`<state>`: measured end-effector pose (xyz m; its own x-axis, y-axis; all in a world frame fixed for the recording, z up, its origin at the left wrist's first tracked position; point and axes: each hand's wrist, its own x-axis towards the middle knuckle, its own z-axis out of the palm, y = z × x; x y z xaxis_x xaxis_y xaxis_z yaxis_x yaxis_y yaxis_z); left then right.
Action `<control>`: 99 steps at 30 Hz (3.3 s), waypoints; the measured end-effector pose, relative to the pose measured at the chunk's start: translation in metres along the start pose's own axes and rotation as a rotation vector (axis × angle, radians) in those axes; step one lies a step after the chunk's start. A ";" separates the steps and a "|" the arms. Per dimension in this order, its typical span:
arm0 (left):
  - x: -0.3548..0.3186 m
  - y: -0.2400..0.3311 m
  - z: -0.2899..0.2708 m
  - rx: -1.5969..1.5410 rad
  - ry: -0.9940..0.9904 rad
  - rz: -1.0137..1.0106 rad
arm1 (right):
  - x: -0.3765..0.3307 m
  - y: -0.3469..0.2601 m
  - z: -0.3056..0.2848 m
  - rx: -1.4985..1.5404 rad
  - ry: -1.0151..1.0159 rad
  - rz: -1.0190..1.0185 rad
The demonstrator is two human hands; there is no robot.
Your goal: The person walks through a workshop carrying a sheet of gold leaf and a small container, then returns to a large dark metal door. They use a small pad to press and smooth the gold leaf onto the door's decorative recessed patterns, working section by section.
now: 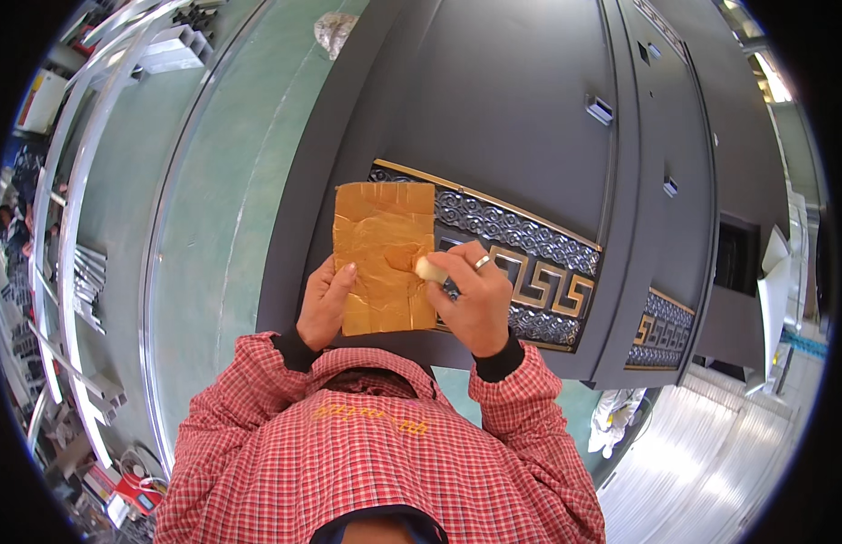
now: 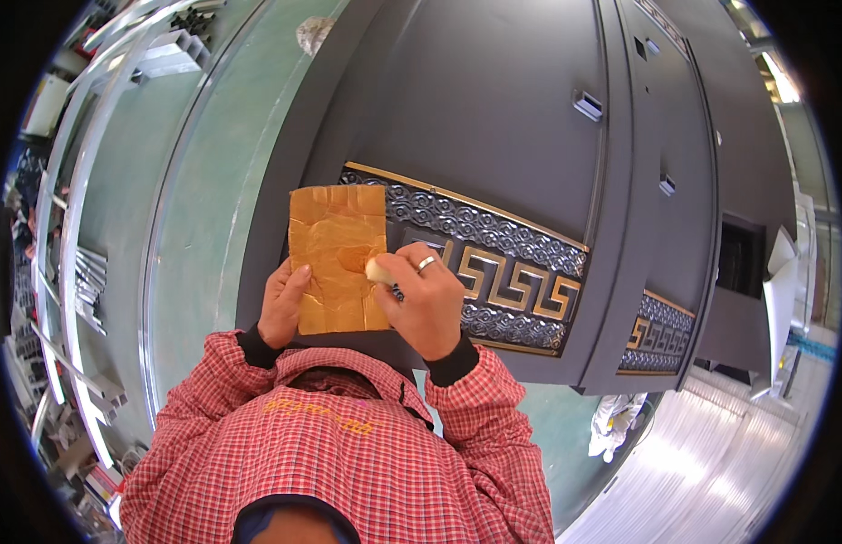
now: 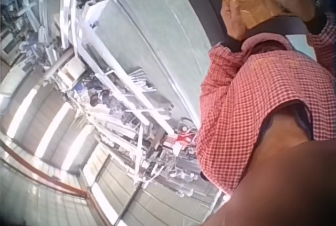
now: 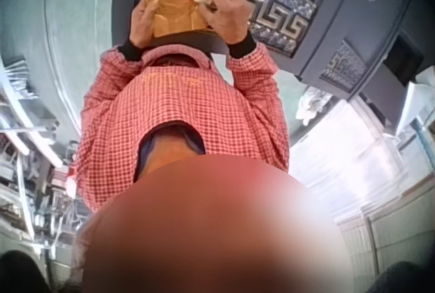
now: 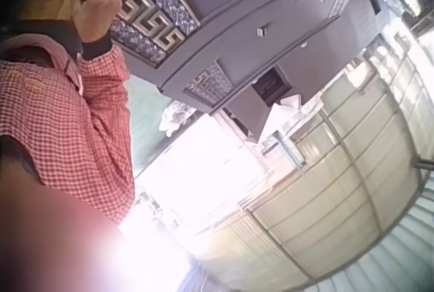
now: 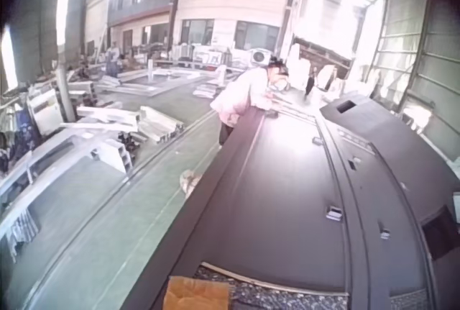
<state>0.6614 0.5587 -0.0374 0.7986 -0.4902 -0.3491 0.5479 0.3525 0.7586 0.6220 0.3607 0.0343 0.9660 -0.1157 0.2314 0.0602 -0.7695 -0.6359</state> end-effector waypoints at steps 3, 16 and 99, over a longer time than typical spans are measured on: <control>0.003 0.014 -0.017 0.039 0.014 0.030 | -0.010 0.022 0.006 -0.047 0.242 0.153; 0.016 0.058 -0.077 0.081 0.098 0.063 | -0.026 0.099 0.099 -0.133 0.264 0.571; 0.032 0.055 -0.077 0.119 0.037 0.038 | -0.064 0.108 0.089 -0.304 0.173 0.555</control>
<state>0.7369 0.6239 -0.0492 0.8283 -0.4477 -0.3370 0.4852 0.2724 0.8309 0.5885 0.3411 -0.1147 0.7769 -0.6268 0.0601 -0.5339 -0.7063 -0.4648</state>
